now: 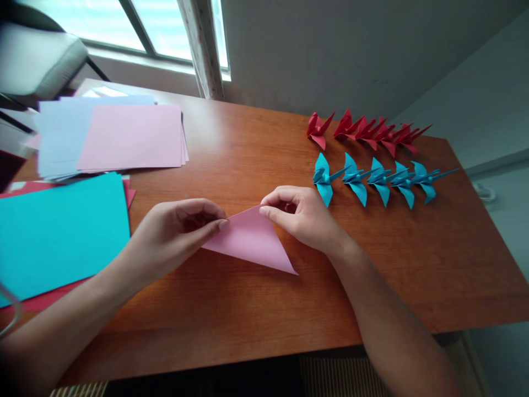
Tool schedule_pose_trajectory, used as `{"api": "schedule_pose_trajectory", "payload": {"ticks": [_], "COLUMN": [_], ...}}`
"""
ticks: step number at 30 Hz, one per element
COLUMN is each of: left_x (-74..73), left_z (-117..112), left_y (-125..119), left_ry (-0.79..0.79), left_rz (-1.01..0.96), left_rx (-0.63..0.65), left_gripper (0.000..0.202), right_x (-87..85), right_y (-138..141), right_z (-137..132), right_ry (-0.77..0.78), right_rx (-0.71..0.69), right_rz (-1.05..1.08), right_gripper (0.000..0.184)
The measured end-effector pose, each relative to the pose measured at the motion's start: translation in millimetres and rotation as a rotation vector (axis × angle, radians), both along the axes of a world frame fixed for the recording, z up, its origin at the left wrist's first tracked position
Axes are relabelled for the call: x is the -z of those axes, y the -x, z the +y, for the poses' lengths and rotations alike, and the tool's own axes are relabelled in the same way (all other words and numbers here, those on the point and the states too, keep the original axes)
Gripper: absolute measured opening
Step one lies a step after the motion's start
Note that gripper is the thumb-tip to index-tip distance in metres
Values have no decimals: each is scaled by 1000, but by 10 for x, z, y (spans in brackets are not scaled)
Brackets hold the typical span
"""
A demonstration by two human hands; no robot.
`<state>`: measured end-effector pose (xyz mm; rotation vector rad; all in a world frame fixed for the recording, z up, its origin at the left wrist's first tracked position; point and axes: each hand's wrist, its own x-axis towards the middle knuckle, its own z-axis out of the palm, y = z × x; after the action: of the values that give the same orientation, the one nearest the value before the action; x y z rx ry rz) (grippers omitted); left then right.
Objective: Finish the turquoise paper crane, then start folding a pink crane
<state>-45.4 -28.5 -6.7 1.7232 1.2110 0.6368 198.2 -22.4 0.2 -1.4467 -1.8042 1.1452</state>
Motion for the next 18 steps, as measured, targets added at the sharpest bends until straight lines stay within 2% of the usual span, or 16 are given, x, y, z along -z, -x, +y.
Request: {"api": "schedule_pose_trajectory", "payload": {"ticks": [7, 13, 18], "left_x": [-56, -14, 25], "left_z": [8, -32, -47], "left_y": [-18, -44, -48], "left_ry": [-185, -294, -322], "left_rz": [197, 433, 492], "left_rx": [56, 76, 90], "left_gripper": [13, 14, 13], "right_x": [39, 95, 115], "right_y": [55, 97, 104], "right_z": [-7, -17, -18], "right_ry": [-50, -124, -145], "right_rx": [-19, -61, -77], "right_rz": [-119, -189, -218], "right_gripper": [8, 7, 8]}}
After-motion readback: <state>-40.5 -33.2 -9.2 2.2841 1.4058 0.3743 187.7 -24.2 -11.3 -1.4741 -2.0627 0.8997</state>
